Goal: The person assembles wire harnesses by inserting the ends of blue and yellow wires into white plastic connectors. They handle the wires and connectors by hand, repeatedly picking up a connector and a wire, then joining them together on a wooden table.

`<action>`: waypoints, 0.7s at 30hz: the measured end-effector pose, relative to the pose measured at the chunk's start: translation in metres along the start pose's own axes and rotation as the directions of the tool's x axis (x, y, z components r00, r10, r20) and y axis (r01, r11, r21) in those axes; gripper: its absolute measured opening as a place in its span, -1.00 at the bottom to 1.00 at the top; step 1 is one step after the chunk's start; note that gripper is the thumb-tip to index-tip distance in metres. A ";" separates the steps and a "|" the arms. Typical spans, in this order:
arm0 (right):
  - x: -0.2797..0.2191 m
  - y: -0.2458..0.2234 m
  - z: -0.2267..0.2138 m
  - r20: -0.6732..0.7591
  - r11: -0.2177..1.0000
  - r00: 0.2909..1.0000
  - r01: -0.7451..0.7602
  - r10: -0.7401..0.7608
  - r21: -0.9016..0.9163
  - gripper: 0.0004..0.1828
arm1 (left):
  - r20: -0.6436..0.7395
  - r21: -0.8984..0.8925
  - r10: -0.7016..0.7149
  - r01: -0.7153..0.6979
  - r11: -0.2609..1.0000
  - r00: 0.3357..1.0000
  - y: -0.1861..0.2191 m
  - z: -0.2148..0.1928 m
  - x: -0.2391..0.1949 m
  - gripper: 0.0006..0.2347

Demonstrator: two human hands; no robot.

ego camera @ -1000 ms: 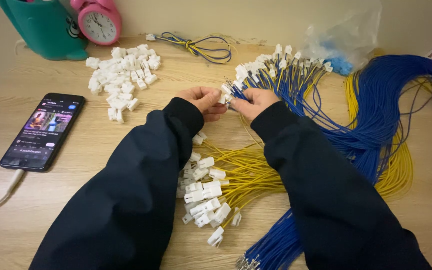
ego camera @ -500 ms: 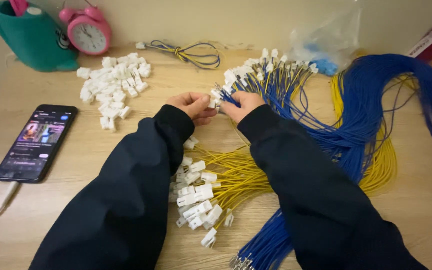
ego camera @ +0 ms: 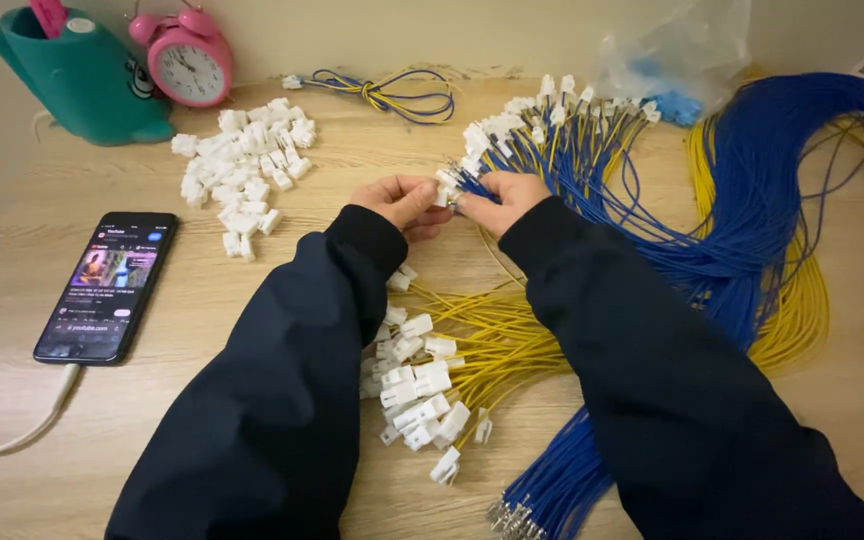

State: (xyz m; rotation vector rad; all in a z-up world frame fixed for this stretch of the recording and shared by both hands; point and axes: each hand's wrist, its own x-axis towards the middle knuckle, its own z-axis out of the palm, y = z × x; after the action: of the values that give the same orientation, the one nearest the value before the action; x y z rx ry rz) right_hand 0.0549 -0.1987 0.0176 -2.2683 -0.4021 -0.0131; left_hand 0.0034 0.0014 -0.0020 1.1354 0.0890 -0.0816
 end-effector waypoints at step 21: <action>-0.003 -0.016 0.000 -0.041 0.992 0.998 -0.050 0.045 -0.112 -0.63 | -0.031 -0.036 -0.053 0.052 0.998 0.998 0.003 0.004 0.000 -0.74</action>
State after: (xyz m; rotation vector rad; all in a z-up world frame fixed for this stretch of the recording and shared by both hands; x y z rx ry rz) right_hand 0.0479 -0.1899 0.0289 -2.3847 -0.3346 -0.0556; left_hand 0.0042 -0.0017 0.0022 1.0998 0.1479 -0.1086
